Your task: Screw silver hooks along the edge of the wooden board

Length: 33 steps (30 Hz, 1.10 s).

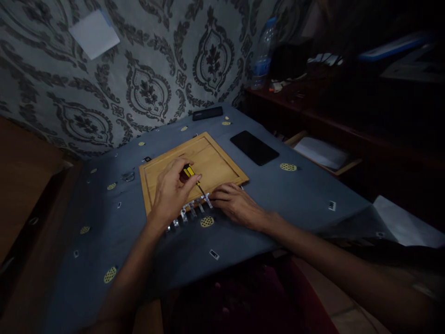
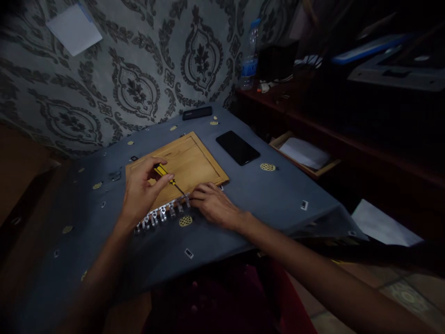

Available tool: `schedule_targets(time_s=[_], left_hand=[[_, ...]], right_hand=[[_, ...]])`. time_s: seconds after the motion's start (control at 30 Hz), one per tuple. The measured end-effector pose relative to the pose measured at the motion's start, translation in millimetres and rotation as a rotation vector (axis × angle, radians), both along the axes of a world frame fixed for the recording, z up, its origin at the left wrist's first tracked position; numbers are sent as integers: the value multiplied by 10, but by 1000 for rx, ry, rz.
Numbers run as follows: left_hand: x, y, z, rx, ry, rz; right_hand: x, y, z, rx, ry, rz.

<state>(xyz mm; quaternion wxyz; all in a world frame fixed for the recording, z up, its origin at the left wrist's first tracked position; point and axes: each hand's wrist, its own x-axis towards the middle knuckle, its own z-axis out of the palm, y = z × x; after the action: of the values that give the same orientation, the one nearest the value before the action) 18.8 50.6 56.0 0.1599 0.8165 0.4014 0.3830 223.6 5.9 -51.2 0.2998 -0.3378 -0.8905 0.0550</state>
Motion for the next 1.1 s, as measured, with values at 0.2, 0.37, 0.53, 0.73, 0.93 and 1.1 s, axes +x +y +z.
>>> schedule_targets(time_s=[0.2,0.37,0.53,0.73,0.93,1.1], left_hand=[[-16,-28,41,-2,7,-29],[-39,-43,64,-1,32,-44],[-56,-56,73,-13,31,-111],[-68,-55,67,-63,17,-179],[-49,-32,11,-34,-5,-156],[0,-62,-12,8,-32,-162]], right_hand=[[-1,-8,19,3,12,-5],[-1,2,-16,-5,23,-2],[0,-2,-37,-23,21,-8],[-2,-17,-11,-24,7,-21],[-2,-11,-18,-18,-10,-21],[-7,-9,-8,-24,6,-13]])
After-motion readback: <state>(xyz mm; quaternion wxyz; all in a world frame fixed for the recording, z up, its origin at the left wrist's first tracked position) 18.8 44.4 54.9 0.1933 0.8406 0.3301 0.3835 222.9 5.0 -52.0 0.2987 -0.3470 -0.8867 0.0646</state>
